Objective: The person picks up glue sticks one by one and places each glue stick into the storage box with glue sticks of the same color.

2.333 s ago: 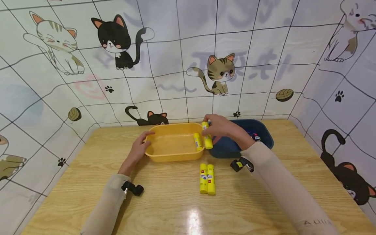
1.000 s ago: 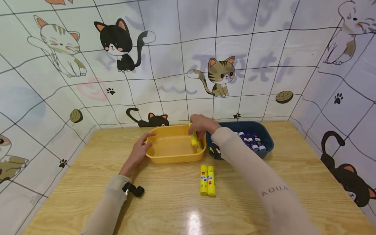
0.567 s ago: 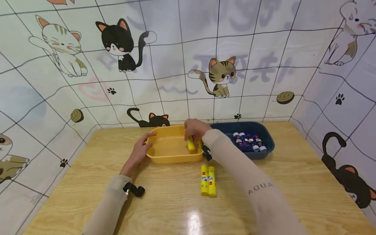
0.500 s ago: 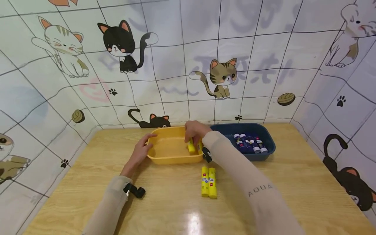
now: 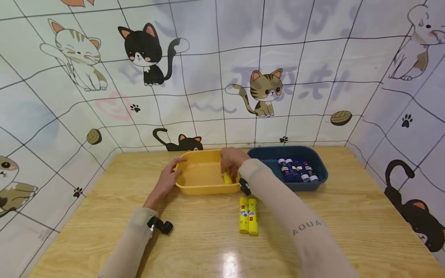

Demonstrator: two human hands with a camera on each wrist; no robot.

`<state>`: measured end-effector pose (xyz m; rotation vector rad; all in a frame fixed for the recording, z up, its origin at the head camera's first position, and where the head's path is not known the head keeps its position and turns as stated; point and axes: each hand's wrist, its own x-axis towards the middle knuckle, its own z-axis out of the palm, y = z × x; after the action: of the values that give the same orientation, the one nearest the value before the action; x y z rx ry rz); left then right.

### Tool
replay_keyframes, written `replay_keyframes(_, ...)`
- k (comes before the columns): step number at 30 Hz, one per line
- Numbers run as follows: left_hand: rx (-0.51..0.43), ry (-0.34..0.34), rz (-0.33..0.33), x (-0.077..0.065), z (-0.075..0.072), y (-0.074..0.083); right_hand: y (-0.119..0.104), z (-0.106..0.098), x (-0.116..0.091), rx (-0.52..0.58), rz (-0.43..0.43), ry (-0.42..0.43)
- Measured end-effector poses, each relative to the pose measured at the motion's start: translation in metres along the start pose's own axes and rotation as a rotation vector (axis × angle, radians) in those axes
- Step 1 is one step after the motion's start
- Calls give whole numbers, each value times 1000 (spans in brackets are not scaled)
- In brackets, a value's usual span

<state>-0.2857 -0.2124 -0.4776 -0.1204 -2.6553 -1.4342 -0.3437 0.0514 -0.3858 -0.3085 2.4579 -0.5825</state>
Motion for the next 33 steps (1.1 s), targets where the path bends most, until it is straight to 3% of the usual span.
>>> replay_keyframes(17,-18,3,-6,0,0,-1,6,0,12,-49,11,16)
replay_keyframes(23,-16,5,-12,0,1,0,6,-6,2,-70,-8,45)
replay_keyframes(33,1,5,0,1,1,-1,21,-20,-28,-77,-155,84)
